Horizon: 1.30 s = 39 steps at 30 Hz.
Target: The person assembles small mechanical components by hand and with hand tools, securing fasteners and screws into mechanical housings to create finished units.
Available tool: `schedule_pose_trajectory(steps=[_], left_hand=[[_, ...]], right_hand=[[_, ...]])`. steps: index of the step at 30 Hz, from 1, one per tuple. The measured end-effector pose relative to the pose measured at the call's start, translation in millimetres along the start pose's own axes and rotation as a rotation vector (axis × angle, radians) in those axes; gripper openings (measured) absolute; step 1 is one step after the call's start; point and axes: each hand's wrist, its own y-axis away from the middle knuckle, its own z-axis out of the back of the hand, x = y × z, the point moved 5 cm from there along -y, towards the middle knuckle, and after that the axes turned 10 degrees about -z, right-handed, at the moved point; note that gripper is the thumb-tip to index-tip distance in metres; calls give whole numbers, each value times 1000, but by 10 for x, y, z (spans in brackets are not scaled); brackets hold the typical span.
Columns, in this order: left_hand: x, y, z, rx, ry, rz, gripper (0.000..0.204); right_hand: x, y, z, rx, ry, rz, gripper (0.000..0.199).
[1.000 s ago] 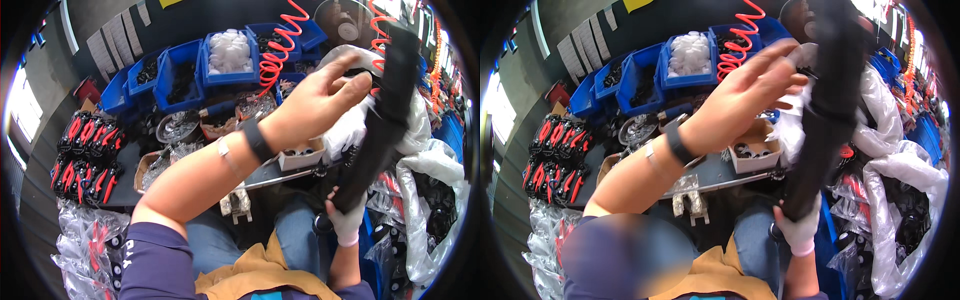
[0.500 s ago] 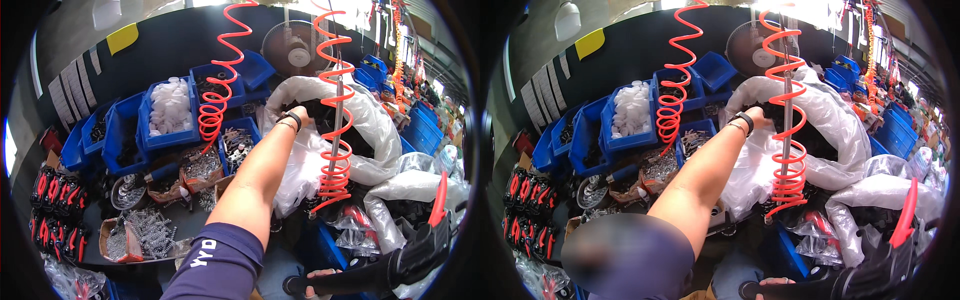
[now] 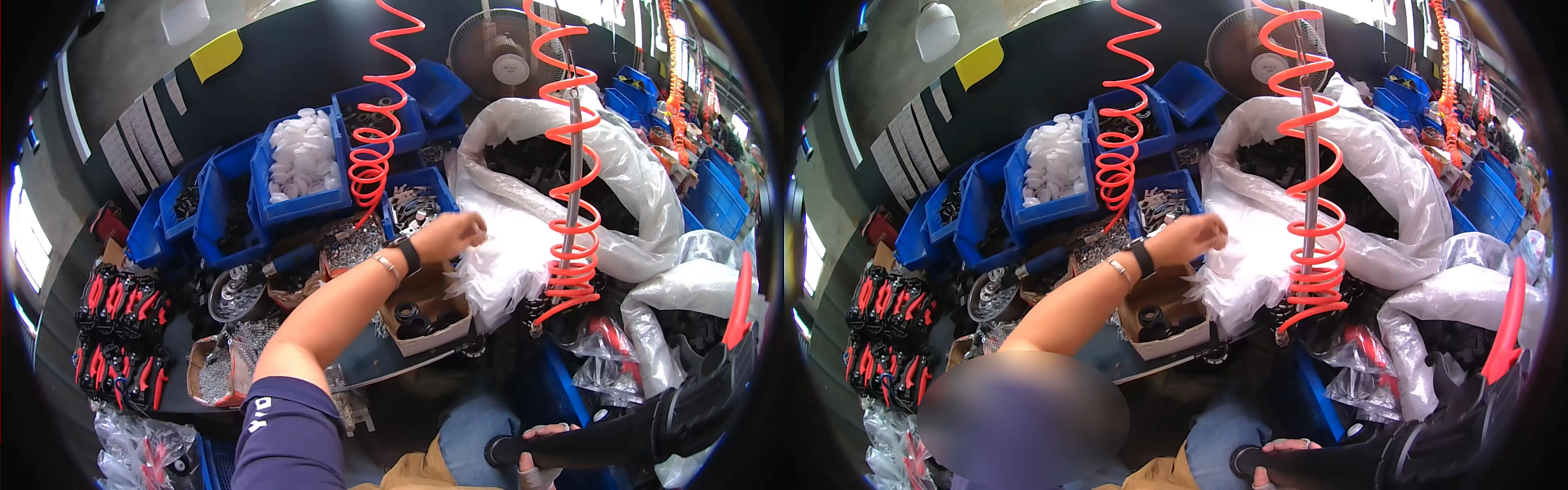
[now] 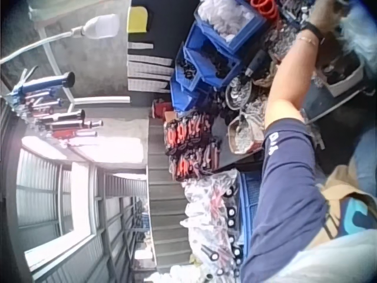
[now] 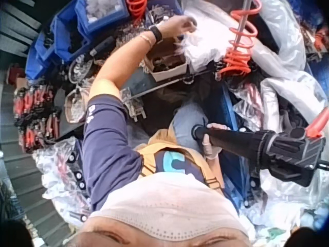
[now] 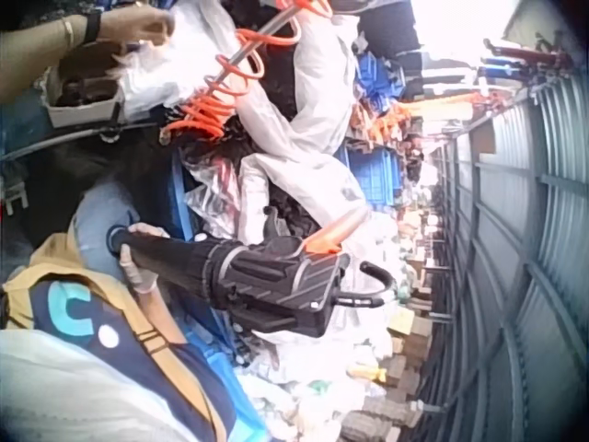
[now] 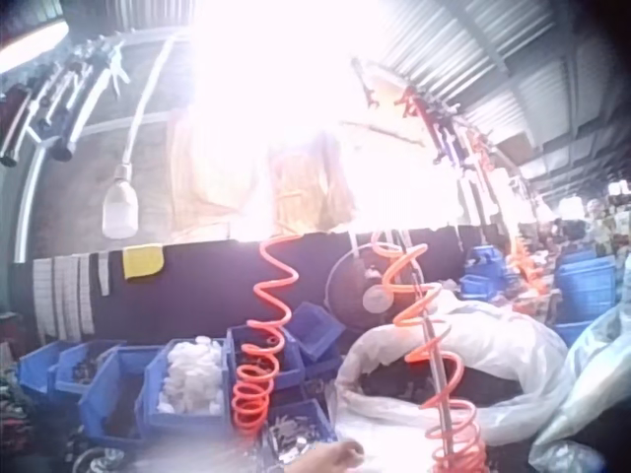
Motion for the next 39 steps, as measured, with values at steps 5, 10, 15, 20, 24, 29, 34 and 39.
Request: schedule_pose_trajectory(steps=[5, 10, 15, 20, 24, 29, 34, 39], left_hand=[[82, -460, -90, 265, -328, -360, 38], [294, -571, -233, 394, -371, -295, 28], [220, -622, 220, 144, -81, -168, 14], [53, -760, 321, -102, 450, 88, 23], [123, -763, 328, -214, 690, 15, 30], [-38, -820, 236, -338, 251, -82, 33], [-289, -665, 150, -373, -408, -309, 14], [-1367, 771, 41, -242, -531, -433, 9]], right_hand=[[-50, 93, -116, -69, -234, -82, 35], [17, 105, -99, -55, -122, -9, 37], [-14, 84, -89, -24, -226, -48, 38], [-50, 61, -114, -8, -161, 12, 42], [-276, 114, -187, -6, -254, -23, 51], [-419, 147, -162, -17, -421, 38, 91], [-435, 52, -93, -8, -301, -111, 59], [-181, 333, 335, 246, -359, -245, 62]])
